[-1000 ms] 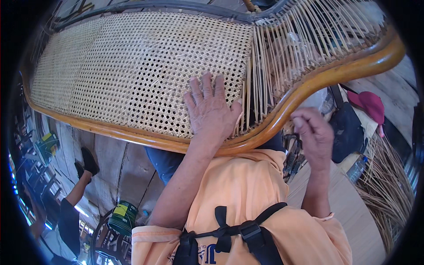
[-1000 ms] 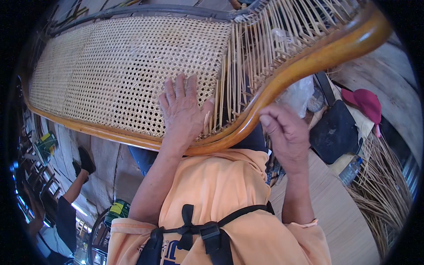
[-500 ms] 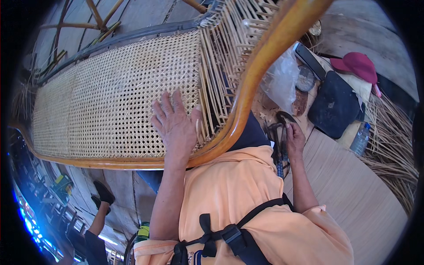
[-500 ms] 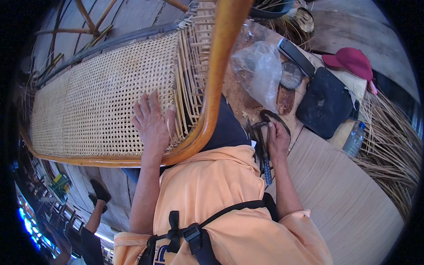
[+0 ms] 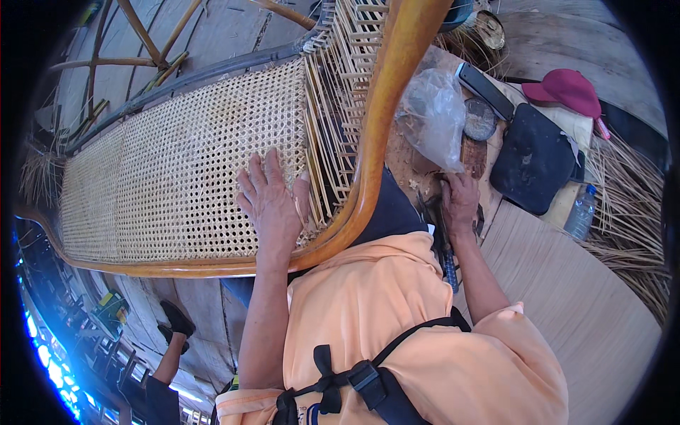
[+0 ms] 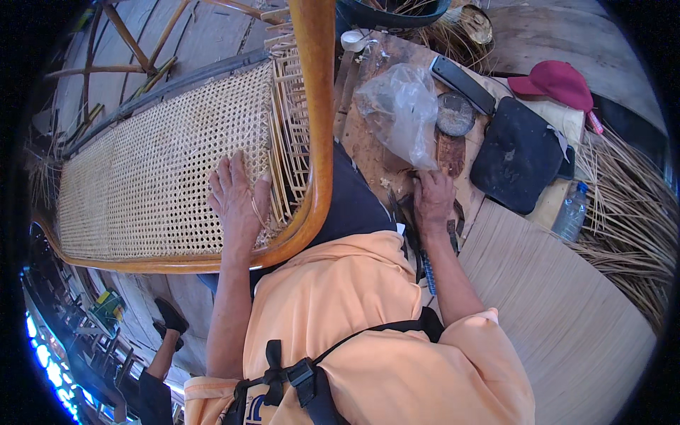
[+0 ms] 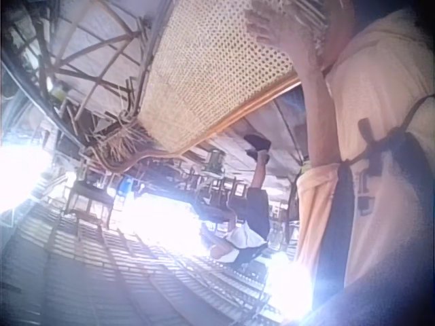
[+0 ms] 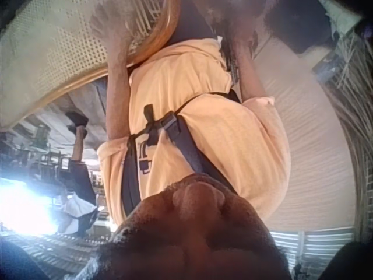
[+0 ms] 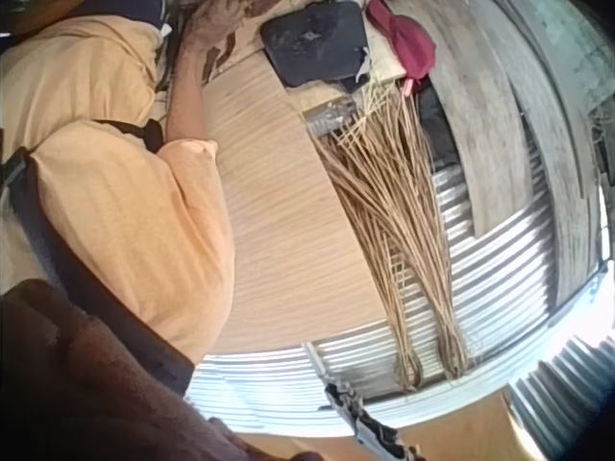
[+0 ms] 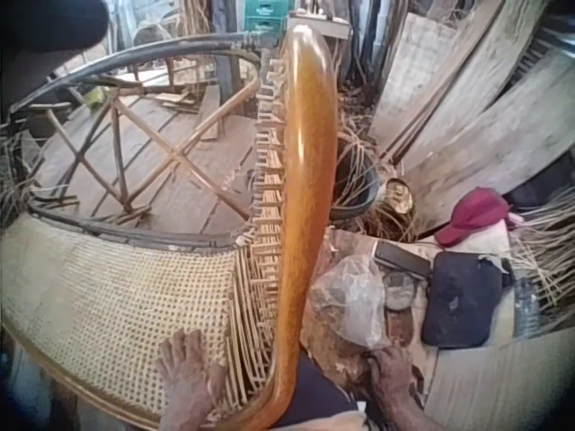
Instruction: Weaving thin strips of bamboo or rattan into the seat frame of a furniture bench.
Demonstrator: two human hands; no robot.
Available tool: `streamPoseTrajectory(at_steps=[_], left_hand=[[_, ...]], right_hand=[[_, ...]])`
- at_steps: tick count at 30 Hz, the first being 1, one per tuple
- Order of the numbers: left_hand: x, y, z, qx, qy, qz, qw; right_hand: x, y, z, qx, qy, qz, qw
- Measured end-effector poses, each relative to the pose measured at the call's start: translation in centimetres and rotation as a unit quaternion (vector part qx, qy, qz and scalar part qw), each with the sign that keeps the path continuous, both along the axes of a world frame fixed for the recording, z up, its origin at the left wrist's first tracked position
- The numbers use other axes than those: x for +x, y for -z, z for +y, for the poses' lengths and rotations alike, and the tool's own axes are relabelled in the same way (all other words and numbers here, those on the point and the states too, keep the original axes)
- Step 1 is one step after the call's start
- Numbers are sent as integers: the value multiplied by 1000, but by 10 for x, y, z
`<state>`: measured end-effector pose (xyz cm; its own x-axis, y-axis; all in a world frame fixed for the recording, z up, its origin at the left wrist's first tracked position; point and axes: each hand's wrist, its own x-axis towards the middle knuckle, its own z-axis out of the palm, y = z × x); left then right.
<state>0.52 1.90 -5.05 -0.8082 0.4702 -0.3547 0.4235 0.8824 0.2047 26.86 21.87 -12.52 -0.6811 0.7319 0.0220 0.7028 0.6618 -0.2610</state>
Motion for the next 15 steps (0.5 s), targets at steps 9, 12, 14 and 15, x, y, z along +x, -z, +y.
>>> streamPoseTrajectory(at_steps=[9, 12, 14, 15], left_hand=[[0, 1, 0, 16, -2, 1, 1000], [-1, 2, -1, 11, -1, 5, 1000], [1, 3, 0, 9, 3, 9, 1000], [1, 2, 0, 11, -1, 14, 1000]], right_hand=[[4, 5, 6, -109, 97, 55, 988], [9, -4, 1, -159, 114, -37, 980], [12, 0, 7, -187, 118, -6, 975], [14, 5, 8, -186, 121, -3, 975]])
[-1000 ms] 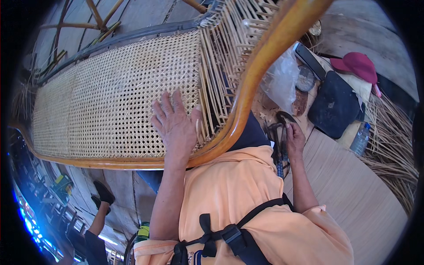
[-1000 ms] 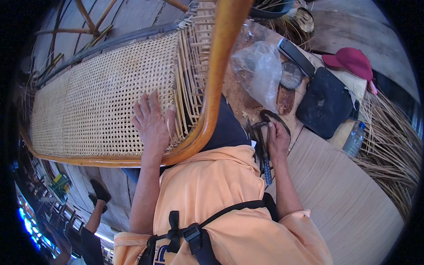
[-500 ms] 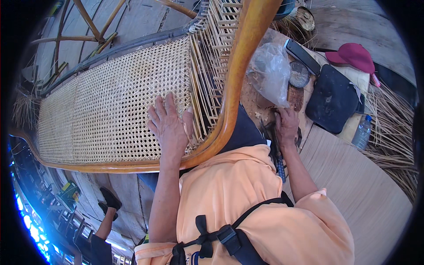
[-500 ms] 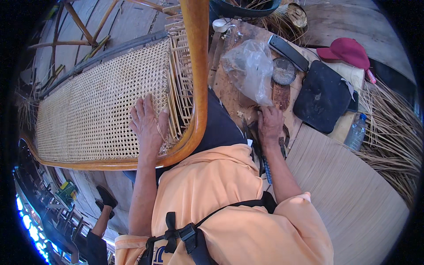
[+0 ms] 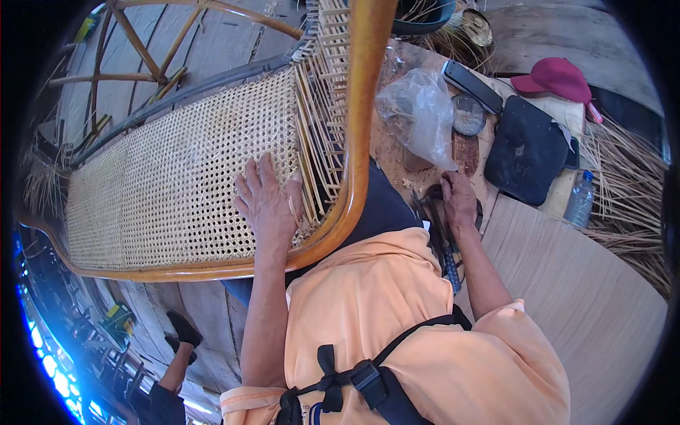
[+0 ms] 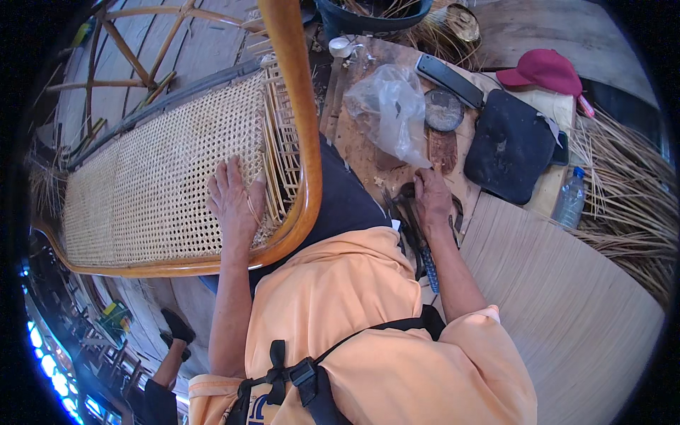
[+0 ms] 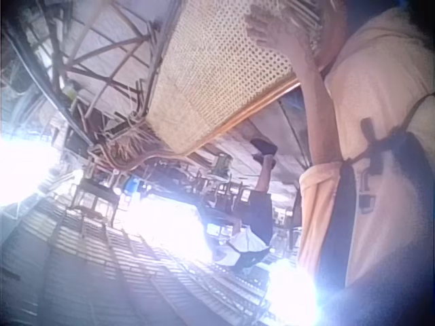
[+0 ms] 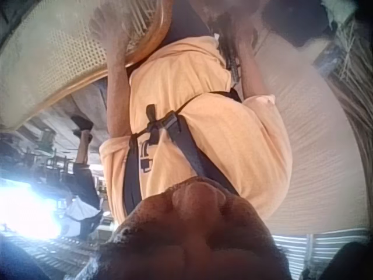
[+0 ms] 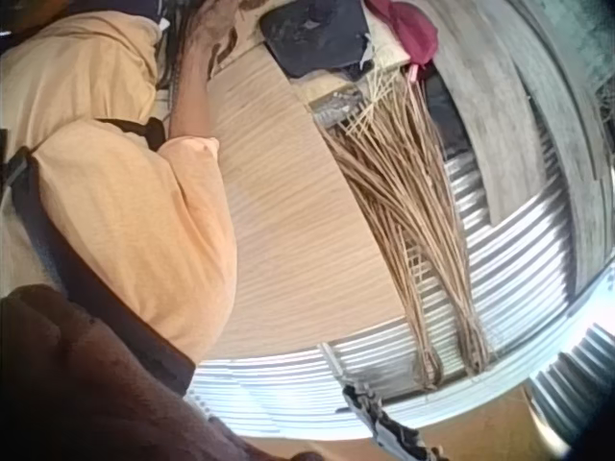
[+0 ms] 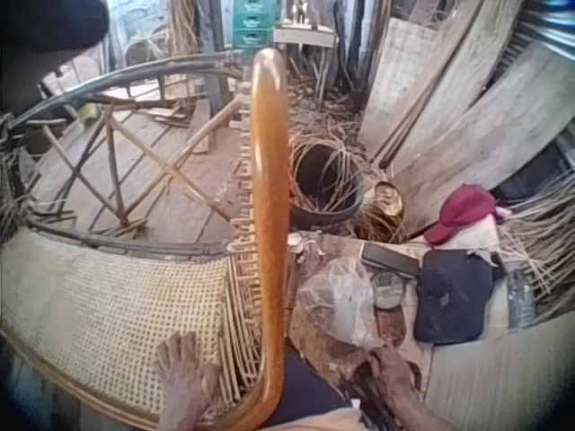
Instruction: Weaving thin strips of bamboo or rattan into the seat frame of a furniture bench.
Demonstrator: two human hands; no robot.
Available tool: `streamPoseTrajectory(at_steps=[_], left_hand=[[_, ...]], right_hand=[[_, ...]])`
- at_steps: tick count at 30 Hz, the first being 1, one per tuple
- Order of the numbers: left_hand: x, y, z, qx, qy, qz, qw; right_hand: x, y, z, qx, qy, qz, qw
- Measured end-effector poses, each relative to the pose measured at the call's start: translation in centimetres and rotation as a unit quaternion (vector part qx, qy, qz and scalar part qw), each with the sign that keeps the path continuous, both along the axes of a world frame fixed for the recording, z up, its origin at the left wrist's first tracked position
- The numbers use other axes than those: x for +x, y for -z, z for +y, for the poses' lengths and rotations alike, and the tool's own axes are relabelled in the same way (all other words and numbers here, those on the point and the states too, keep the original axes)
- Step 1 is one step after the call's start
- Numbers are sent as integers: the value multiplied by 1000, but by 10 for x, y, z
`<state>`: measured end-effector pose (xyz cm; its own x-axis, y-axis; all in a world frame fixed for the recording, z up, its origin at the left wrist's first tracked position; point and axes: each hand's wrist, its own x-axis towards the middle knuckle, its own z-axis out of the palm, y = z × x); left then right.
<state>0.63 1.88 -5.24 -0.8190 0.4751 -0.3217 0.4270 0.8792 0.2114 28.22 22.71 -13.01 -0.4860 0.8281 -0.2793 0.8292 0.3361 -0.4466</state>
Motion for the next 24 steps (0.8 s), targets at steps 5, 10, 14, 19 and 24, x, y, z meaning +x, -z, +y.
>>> streamPoseTrajectory(at_steps=[5, 10, 14, 19, 24], left_hand=[[1, 3, 0, -1, 6, 19, 1000], [0, 3, -2, 7, 18, 39, 999], [0, 4, -6, 1, 28, 59, 998], [2, 0, -3, 37, 37, 68, 996], [2, -1, -7, 65, 30, 71, 995]], right_hand=[[-14, 5, 1, 79, -63, 86, 991], [-14, 10, 5, 72, -85, 27, 993], [-2, 8, 1, 60, -106, 107, 987], [-19, -54, -19, -79, -23, 151, 985], [-82, -137, -48, -283, 10, 252, 925]])
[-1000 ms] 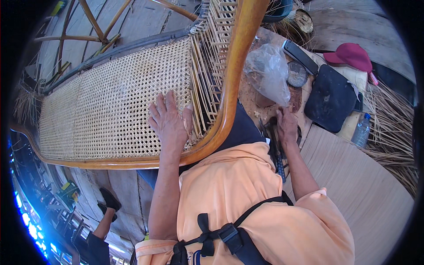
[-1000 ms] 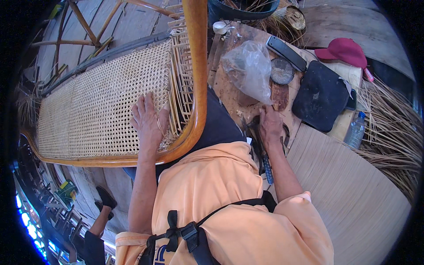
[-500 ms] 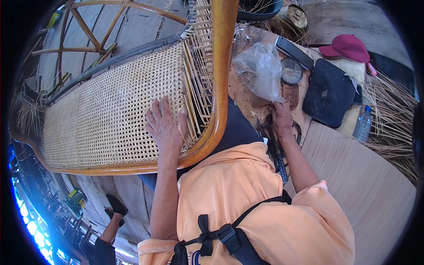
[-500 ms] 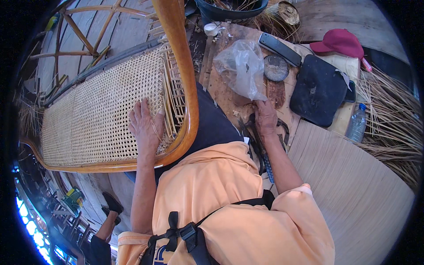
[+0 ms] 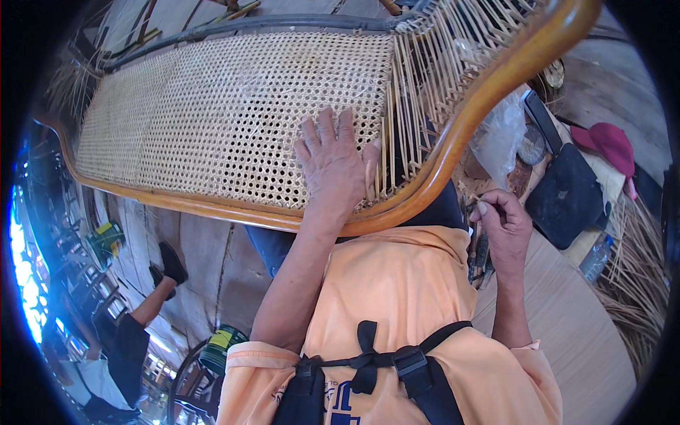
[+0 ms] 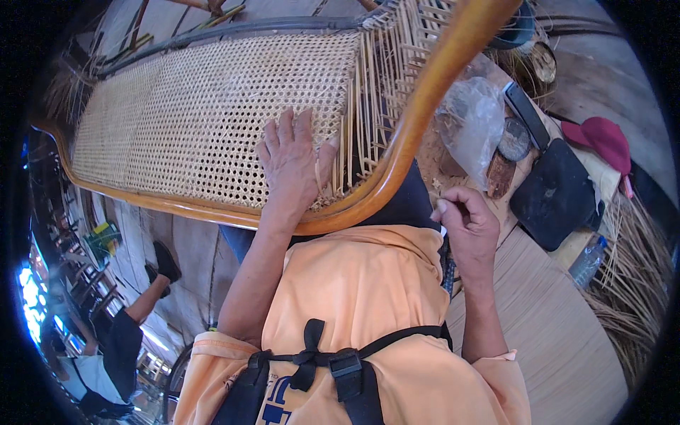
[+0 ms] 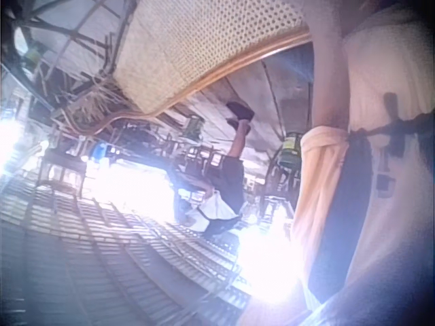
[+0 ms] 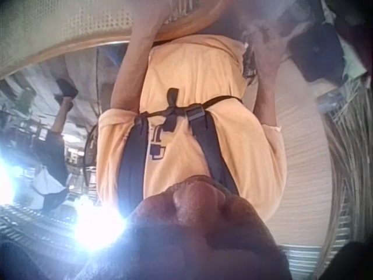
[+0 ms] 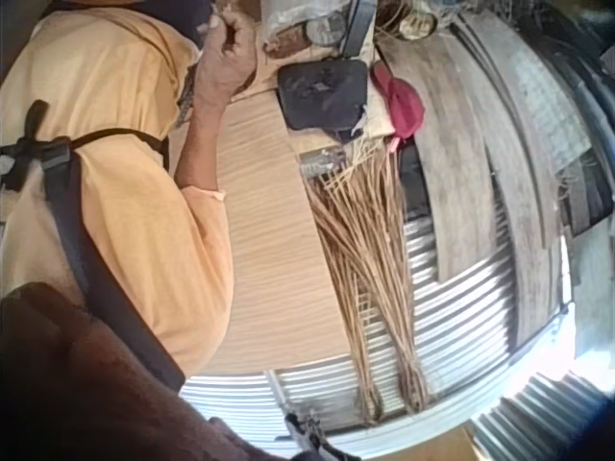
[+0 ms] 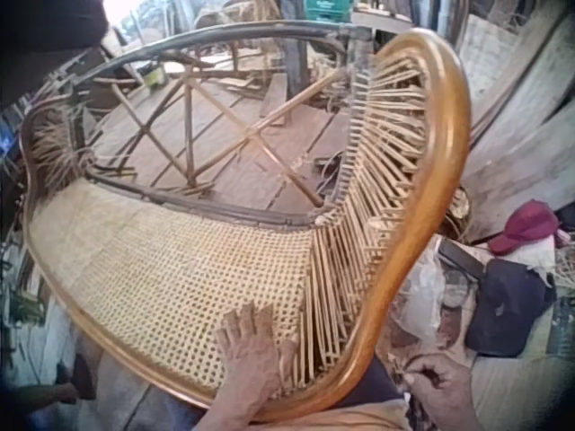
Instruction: Weaving thin strips of bamboo or rattan into the seat frame of a furniture bench.
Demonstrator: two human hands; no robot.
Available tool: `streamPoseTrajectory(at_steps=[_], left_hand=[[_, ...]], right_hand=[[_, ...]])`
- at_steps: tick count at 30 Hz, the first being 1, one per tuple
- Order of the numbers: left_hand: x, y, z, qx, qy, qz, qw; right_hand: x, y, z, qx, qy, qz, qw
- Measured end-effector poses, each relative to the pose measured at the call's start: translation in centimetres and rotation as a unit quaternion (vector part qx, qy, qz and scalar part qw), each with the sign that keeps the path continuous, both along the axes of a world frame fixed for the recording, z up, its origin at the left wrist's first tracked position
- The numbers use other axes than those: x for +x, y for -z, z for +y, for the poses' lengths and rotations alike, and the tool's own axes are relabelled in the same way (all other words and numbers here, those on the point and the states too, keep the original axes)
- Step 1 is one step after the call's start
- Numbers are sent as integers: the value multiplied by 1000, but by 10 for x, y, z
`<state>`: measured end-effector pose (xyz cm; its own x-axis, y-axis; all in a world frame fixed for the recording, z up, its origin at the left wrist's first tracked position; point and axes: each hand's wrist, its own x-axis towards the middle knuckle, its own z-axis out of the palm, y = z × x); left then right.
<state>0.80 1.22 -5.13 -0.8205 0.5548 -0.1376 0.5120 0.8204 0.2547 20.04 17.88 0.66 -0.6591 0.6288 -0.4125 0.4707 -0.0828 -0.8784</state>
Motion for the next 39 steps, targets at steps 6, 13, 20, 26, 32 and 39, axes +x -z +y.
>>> streamPoseTrajectory(at_steps=[6, 13, 20, 26, 32, 39], left_hand=[[-1, 4, -5, 25, -11, 2, 1000], [9, -12, -43, 137, 87, -28, 986], [21, -22, -51, 98, 175, -53, 978], [16, -25, -49, 85, 165, -81, 979], [14, -26, -40, 18, 154, -103, 983], [13, -23, -40, 25, 152, -71, 986]], right_hand=[[-73, -30, -11, 116, -182, 69, 974], [-142, -23, -19, 226, -305, 66, 923], [-165, 8, -27, 385, -423, 9, 820], [-170, 20, -26, 495, -511, -58, 700], [-175, 24, -26, 501, -574, -132, 634], [-175, 29, -26, 499, -593, -127, 619]])
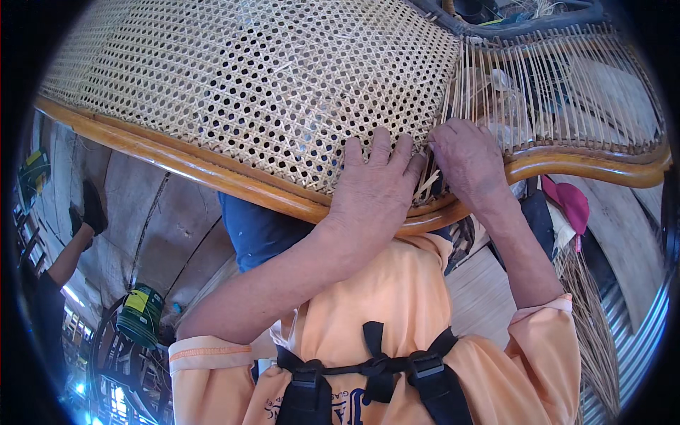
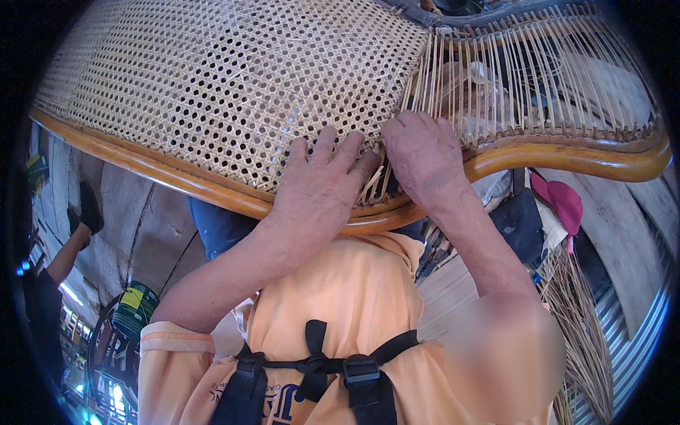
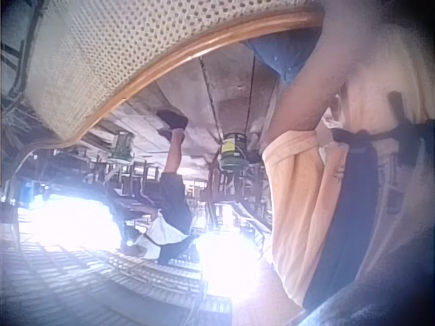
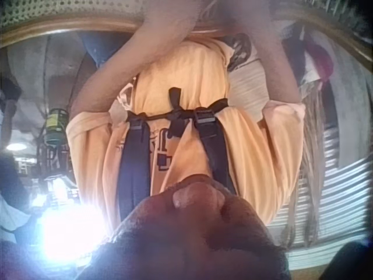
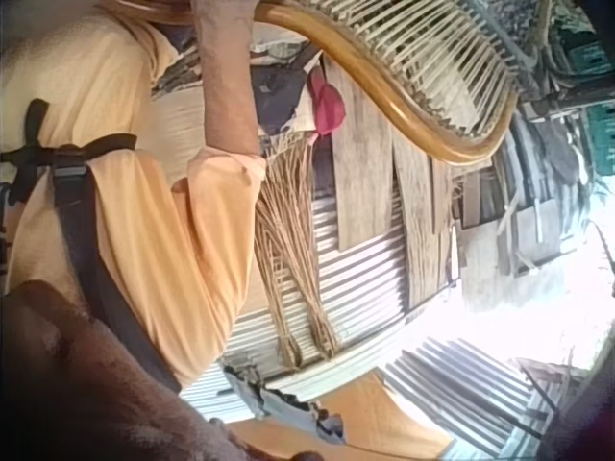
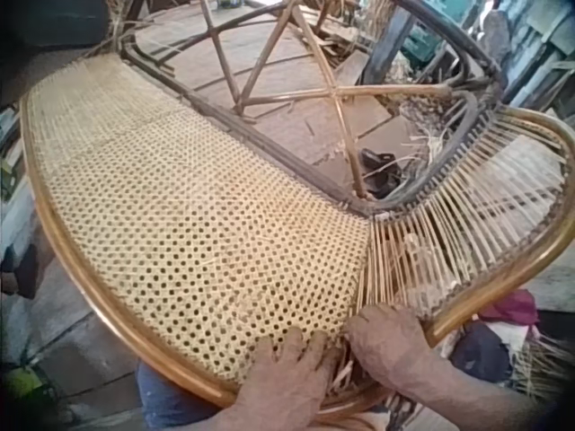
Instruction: Weaving thin strips of bamboo or rattan into the seat frame of a furniture bench.
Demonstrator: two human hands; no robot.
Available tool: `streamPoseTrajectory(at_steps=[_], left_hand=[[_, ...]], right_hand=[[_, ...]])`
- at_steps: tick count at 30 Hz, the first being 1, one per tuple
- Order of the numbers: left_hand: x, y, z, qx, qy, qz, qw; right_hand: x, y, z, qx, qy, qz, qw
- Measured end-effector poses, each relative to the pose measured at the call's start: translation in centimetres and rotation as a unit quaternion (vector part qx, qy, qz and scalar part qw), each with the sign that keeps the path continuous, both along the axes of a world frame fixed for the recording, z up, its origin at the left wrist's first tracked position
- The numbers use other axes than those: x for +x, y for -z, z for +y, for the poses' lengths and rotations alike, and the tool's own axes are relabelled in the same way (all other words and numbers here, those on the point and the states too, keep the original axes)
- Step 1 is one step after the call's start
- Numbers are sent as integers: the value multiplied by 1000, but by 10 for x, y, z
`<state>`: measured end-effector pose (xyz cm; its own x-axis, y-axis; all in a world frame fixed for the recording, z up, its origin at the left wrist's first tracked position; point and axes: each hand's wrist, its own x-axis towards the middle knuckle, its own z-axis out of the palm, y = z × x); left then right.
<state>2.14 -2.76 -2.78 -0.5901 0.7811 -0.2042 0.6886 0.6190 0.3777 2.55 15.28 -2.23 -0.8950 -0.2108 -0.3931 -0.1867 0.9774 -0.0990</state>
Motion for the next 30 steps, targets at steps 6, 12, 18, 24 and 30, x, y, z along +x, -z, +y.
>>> streamPoseTrajectory(at_steps=[6, 12, 18, 24, 30], left_hand=[[-1, 1, 1, -5, 4, -3, 1000], [1, 1, 3, -8, 1, -4, 1000], [1, 8, 1, 38, -30, -5, 999], [2, 8, 0, 34, -28, 23, 999], [0, 5, 2, 25, -22, -3, 999]], right_hand=[[-16, -15, -15, 15, -48, -40, 998], [-27, -10, -18, 46, -132, -128, 982], [-19, -3, 5, -78, 2, -119, 990], [-13, -3, 1, -110, 15, -66, 992], [2, 12, 5, -114, -12, -55, 992]])
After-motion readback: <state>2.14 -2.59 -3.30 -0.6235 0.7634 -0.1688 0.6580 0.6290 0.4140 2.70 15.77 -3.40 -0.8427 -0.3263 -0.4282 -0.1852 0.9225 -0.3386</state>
